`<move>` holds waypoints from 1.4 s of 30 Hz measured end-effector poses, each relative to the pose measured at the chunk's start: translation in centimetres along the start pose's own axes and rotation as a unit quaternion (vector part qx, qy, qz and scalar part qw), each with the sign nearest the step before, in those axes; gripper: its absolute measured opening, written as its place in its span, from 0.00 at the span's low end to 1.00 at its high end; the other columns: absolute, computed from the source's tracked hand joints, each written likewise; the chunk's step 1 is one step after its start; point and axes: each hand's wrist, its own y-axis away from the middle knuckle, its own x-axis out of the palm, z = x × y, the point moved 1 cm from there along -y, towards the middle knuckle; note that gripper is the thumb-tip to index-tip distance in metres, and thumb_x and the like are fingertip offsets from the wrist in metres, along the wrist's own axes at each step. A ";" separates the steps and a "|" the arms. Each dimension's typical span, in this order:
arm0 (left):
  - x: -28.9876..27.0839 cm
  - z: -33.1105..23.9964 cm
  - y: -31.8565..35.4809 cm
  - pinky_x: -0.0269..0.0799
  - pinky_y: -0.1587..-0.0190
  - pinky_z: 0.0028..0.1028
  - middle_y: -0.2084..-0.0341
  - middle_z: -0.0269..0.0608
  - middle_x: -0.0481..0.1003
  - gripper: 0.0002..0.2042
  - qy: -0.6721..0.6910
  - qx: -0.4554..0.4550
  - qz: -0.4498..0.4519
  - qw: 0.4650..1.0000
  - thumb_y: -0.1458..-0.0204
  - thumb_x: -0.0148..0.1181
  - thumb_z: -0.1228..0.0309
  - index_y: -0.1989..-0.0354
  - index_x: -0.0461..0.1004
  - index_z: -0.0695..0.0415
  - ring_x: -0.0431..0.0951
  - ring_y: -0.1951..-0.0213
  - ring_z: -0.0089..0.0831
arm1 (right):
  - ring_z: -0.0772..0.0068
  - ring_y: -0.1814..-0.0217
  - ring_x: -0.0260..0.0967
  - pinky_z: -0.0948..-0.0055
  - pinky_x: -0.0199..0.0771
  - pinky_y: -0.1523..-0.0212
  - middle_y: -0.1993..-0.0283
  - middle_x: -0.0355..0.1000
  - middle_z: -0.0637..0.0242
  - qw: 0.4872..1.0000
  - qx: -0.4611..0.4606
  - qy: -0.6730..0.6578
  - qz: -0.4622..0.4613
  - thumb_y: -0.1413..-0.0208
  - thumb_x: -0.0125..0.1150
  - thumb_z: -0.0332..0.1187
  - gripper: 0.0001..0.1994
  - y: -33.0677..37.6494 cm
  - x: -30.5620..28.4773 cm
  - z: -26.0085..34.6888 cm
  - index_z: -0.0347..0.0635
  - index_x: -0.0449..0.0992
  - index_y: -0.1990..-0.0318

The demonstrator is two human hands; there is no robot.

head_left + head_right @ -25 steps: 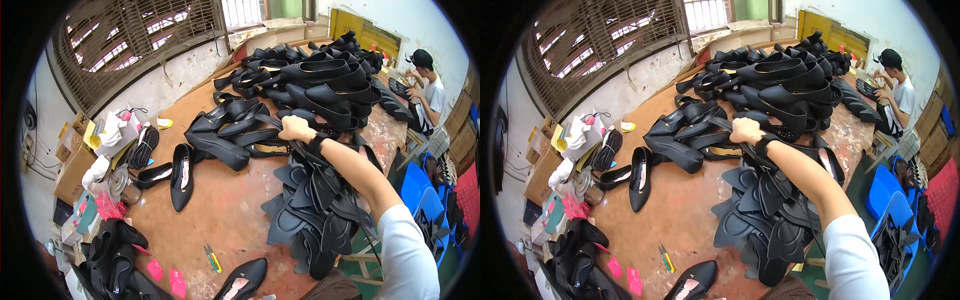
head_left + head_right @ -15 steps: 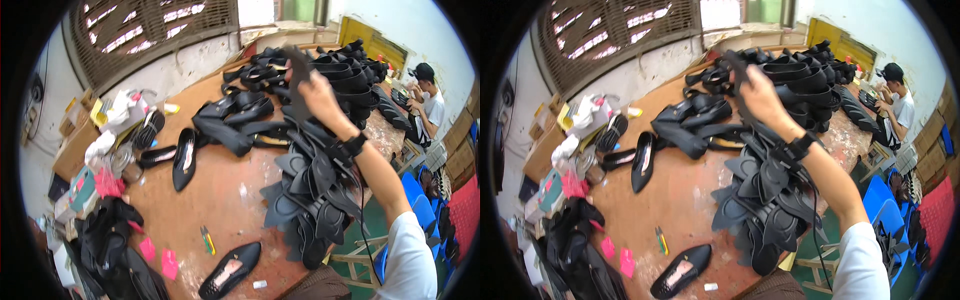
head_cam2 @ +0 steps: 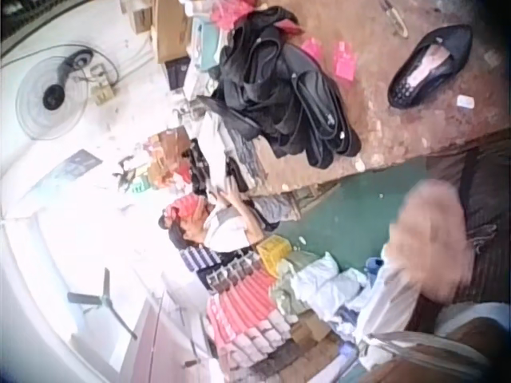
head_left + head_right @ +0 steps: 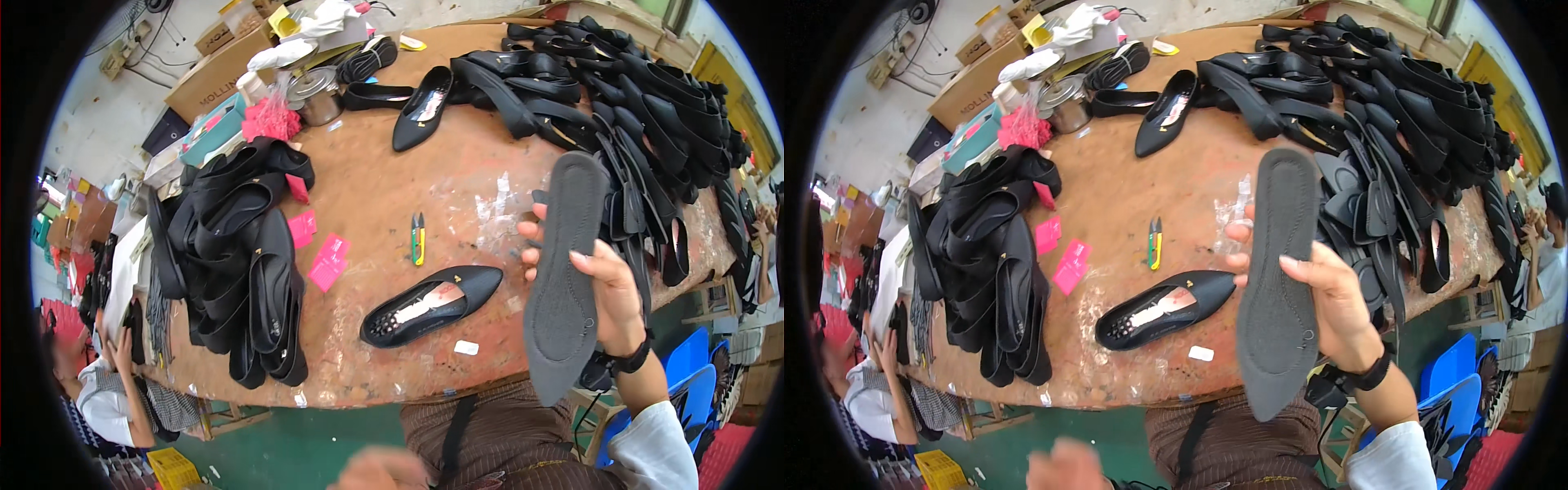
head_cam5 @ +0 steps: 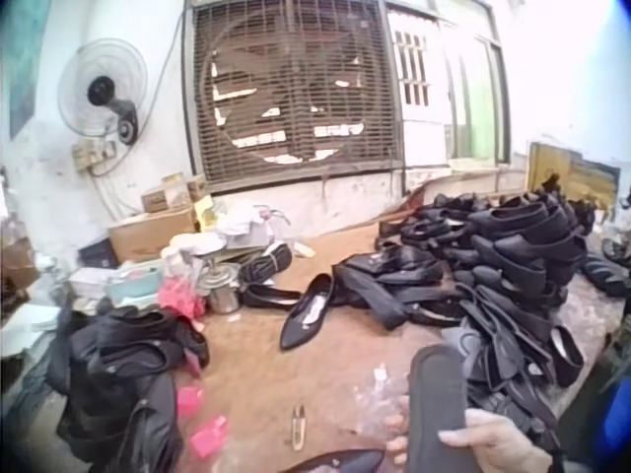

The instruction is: The person inserts insoles into black high-heeled shoes and wipes the exterior with a cloth. The person handles shoes one at a time, picking them from a pile, inserting the insole, and placing them on the table.

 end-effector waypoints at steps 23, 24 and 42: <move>4.4 15.5 12.8 0.57 0.35 0.48 0.35 0.65 0.56 0.61 -0.164 -0.189 -0.082 0.965 0.63 0.79 0.57 0.28 0.35 0.61 0.61 0.36 0.55 | 0.60 0.45 0.68 0.63 0.64 0.42 0.50 0.73 0.61 0.745 -0.183 0.559 0.315 0.62 0.65 0.29 0.16 0.0 2.7 -19.9 0.40 0.82 0.60; 4.4 15.6 13.0 0.58 0.35 0.47 0.35 0.66 0.55 0.65 -0.168 -0.190 -0.067 0.965 0.62 0.78 0.52 0.28 0.28 0.61 0.61 0.36 0.54 | 0.60 0.46 0.68 0.63 0.64 0.43 0.50 0.73 0.61 0.753 -0.176 0.550 0.316 0.62 0.65 0.29 0.16 0.0 2.9 -20.4 0.39 0.81 0.60; 3.7 16.5 11.7 0.61 0.39 0.47 0.42 0.65 0.67 0.24 -0.058 -0.235 -0.105 0.965 0.46 0.57 0.55 0.47 0.67 0.60 0.69 0.41 0.55 | 0.59 0.32 0.62 0.63 0.56 0.28 0.39 0.70 0.57 0.700 -0.153 0.467 0.519 0.49 0.55 0.28 0.20 -1.8 2.6 -23.4 0.32 0.75 0.47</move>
